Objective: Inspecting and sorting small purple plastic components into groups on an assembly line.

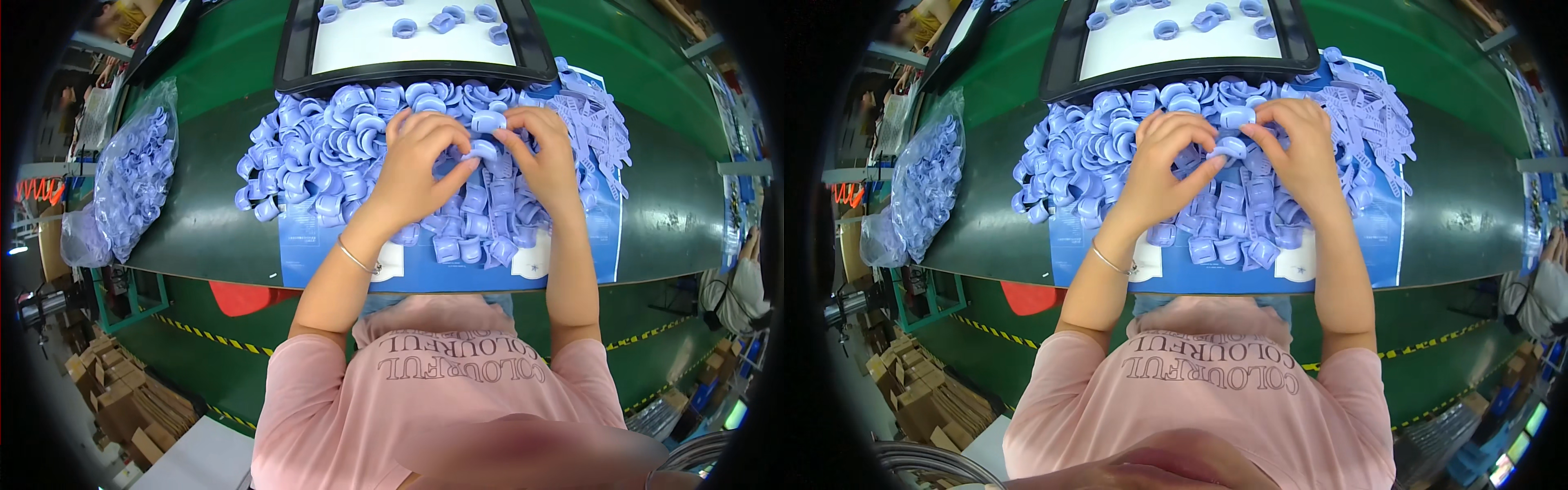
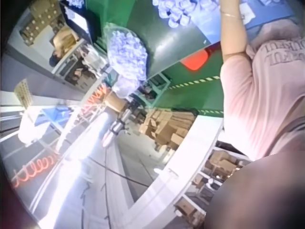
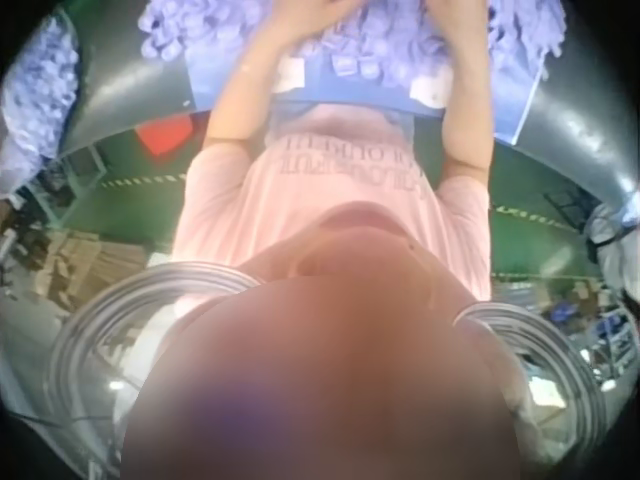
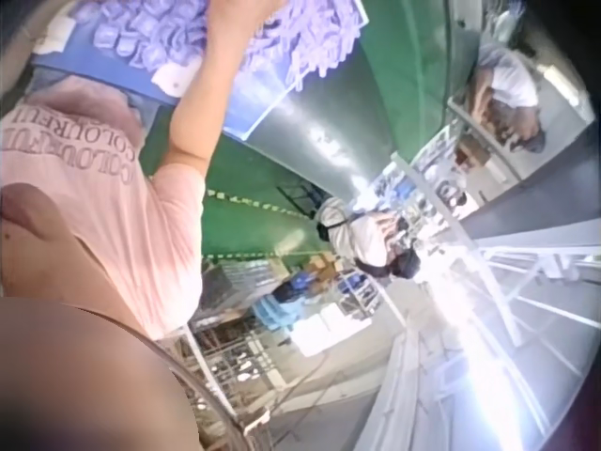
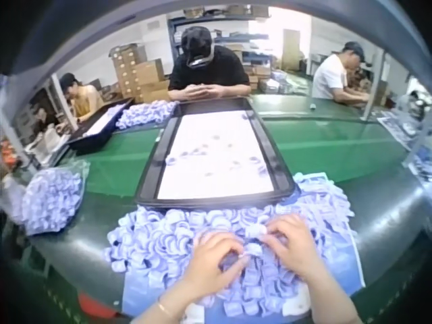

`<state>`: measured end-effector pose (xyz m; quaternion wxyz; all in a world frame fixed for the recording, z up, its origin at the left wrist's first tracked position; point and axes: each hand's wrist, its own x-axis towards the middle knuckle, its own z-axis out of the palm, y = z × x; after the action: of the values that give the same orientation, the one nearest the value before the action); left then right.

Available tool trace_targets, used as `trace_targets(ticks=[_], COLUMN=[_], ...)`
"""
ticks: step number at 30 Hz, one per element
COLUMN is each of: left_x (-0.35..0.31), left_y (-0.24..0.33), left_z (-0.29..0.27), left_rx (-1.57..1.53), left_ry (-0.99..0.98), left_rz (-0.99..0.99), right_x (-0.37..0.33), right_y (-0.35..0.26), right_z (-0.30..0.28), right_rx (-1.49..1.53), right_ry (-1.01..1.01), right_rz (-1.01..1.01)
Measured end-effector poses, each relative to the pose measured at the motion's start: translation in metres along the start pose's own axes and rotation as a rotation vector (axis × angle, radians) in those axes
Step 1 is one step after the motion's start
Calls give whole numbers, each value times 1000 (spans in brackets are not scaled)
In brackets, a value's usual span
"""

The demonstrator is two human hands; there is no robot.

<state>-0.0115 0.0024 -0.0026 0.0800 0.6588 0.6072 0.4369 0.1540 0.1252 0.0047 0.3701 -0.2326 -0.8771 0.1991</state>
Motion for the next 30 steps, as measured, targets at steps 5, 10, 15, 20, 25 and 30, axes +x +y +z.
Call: trace_targets(ticks=[5,10,15,20,25,30], left_x=[-2,1,0,1,-2,-2], left_y=[1,2,-3,3,3,4], left_z=[-1,-3,1,3,2,3], left_rx=[-327,-352,-363,-331,-404,-483], left_ry=[52,81,176,149,101,69], left_rz=[-177,-172,-112,-161,-227,-262], right_x=[-1,-4,0,-6,-7,-9], right_y=[-11,1,-13,-15,-22,-22], right_z=[-1,4,2,5,6,6], right_rx=[273,686,1118,1254,1114,1072], right_ry=[-203,-159,-125,-333,-402,-399], right_rz=[467,587,765,769,726,689])
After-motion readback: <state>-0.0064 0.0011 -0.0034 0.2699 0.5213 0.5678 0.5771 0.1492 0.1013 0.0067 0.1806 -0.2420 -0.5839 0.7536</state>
